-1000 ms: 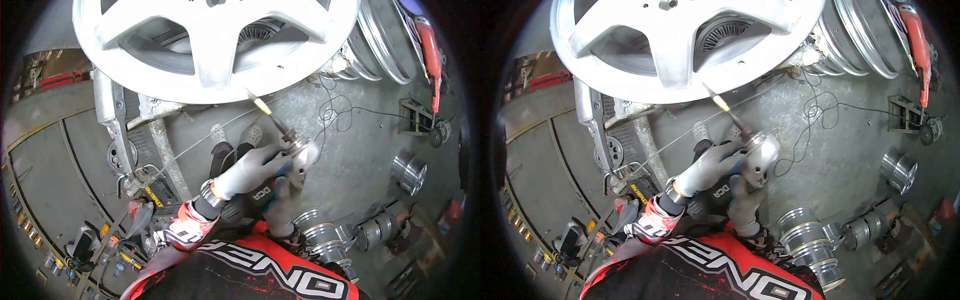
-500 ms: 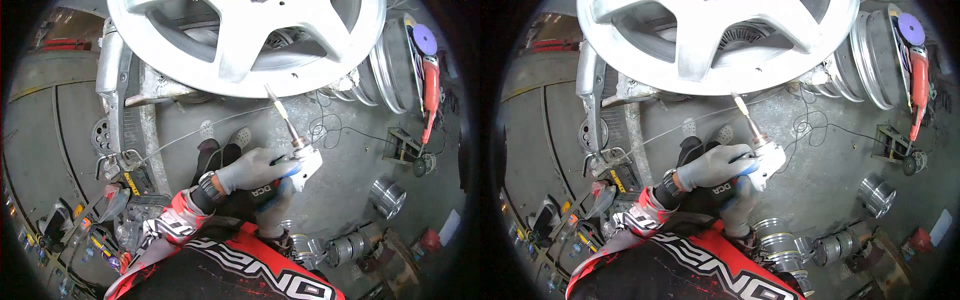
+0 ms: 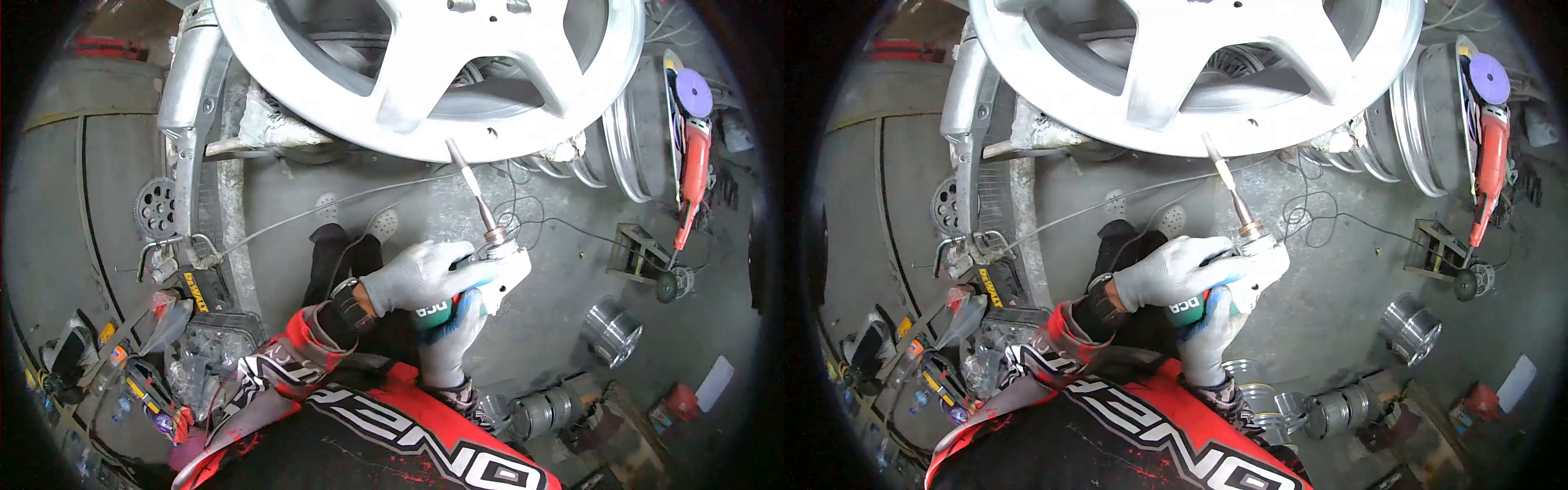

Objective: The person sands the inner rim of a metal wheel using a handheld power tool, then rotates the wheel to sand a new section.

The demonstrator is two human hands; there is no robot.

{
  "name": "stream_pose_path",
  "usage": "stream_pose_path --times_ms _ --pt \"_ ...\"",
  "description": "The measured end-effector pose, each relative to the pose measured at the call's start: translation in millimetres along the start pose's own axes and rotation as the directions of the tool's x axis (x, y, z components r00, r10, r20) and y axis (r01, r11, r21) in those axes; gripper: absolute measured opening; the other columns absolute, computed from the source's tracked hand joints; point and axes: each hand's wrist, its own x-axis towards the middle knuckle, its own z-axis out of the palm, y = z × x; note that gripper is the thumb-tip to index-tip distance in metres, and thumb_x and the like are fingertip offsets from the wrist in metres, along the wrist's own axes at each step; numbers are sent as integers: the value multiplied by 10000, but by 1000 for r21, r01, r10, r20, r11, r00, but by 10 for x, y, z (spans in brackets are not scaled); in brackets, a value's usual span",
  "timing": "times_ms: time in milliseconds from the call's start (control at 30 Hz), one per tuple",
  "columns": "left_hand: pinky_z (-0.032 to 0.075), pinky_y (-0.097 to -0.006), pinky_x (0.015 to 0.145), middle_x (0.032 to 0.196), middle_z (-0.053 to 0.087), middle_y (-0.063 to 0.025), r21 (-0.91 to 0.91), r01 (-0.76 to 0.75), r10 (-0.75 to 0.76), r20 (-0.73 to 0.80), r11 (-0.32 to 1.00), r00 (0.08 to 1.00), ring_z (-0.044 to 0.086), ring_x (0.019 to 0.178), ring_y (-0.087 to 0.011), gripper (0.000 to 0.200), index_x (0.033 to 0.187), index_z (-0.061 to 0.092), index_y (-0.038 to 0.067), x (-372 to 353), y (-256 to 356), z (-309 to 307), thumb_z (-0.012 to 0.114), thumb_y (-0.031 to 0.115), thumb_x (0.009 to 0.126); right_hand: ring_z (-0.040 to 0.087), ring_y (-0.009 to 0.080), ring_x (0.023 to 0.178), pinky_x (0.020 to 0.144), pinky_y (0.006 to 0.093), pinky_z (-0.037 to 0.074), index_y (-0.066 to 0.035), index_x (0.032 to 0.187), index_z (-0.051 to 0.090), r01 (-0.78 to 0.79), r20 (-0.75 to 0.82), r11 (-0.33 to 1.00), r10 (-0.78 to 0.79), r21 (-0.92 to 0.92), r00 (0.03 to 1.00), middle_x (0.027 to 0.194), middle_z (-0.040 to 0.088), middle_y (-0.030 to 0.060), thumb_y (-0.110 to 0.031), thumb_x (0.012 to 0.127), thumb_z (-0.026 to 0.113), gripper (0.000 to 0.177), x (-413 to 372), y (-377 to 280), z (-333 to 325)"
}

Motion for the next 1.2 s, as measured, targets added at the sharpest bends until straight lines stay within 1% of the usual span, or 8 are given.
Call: stream_pose_path --times_ms 267,367,467,600,800,900,967,1200 --pt "561 -446 763 996 701 -243 -169 324 -308 114 931 944 698 895 -427 328 1167 672 -7 -9 284 -252 657 257 975 582 219 1191 1032 401 472 1 1421 444 -64 52 990 57 126 997 1319 560 130 -177 984 580 491 -66 -77 63" --pt "554 -439 757 983 703 -234 -66 49 -51 -42 997 998 701 895 -420 330 1143 670 -6 -14 117 -102 652 280 980 578 222 1207 1043 403 467 -1 1431 440 -72 93 983 57 167 994 1333 559 133 -182 977 590 511 -29 -71 42" --pt "552 -439 753 984 704 -223 -128 101 -108 -49 987 993 700 890 -420 313 1142 674 7 -35 106 -95 653 272 977 573 225 1217 1046 403 461 -1 1421 454 -75 13 961 74 266 997 1344 553 138 -203 981 588 502 -40 -80 73" --pt "552 -451 753 991 704 -224 -182 215 -212 35 960 977 697 890 -424 321 1151 673 8 -114 127 -189 654 277 978 573 249 1255 1075 425 457 -16 1476 438 1 158 996 -16 93 987 1385 549 135 -309 1085 478 490 -57 13 33" --pt "544 -452 734 923 686 -224 -138 10 -21 -80 990 997 688 858 -424 316 1128 669 4 -84 64 -101 635 288 993 564 253 1259 1070 428 454 -24 1446 477 -9 161 1000 10 -1 987 1387 550 139 -329 1080 493 477 -53 37 -81" --pt "542 -456 723 924 685 -223 -133 114 -124 -69 984 990 686 859 -429 310 1124 665 4 -134 80 -153 640 283 990 567 243 1249 1061 430 463 -41 1452 462 166 203 885 -84 -434 976 1370 550 123 -352 1073 512 494 -94 50 -55" --pt "539 -460 713 915 685 -223 -91 26 -33 -67 995 997 683 857 -433 309 1117 653 6 -191 141 -228 642 289 992 568 228 1236 1045 424 469 -55 1452 457 -37 114 991 22 131 993 1359 550 114 -357 1069 525 493 -134 54 84" --pt "530 -437 681 869 674 -218 -110 -22 7 -131 994 991 676 806 -424 293 1056 648 4 -122 82 -125 647 289 989 551 222 1275 1073 411 451 -53 1462 450 -65 160 991 46 117 986 1401 534 112 -327 1072 519 482 -73 121 -72"
